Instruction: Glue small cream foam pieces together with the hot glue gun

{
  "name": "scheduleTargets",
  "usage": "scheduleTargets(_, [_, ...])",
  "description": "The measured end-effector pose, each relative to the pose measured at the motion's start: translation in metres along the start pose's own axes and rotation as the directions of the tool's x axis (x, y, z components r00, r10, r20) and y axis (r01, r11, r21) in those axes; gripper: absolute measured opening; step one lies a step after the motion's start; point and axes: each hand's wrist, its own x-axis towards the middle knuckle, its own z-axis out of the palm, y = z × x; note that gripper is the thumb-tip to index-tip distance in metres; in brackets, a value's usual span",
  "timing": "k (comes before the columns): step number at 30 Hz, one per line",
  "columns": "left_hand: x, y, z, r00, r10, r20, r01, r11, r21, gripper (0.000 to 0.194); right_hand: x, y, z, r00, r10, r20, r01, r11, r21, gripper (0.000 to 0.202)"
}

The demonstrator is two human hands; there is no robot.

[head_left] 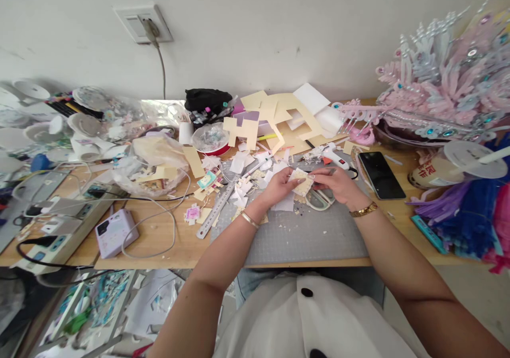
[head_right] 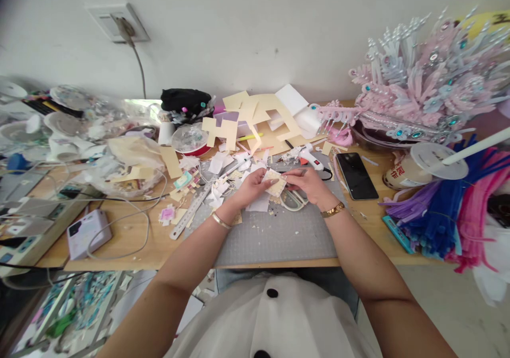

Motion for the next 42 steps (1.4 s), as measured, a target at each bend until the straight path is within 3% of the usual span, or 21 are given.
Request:
scheduleTargets(12, [-0.0004,0.0009,0.0005,1.0,-0.018,0.011,0.019,0.998,-0.063,0.039,0.0001,0.0015,-0.0036,0.998,-0.03,0.049,0.03,1.0,0.004,0.029])
scheduleTargets(25, [0.0003,-0.0004,-0.0002,0.999,0.008,0.041,-0.009,1.0,0.02,0.04,0.0014,0.0017,-0.0017,1.0,-0.007,0.011,0.007,1.0,0.014,0.028])
scheduleTargets(42, [-0.0009,0.0015,0.0016,0.999,0.006,0.034,-0.005,0.999,-0.032,0.041,0.0007,0.0009,-0.0015,1.0,0.005,0.009,-0.006,1.0,0.024,0.026])
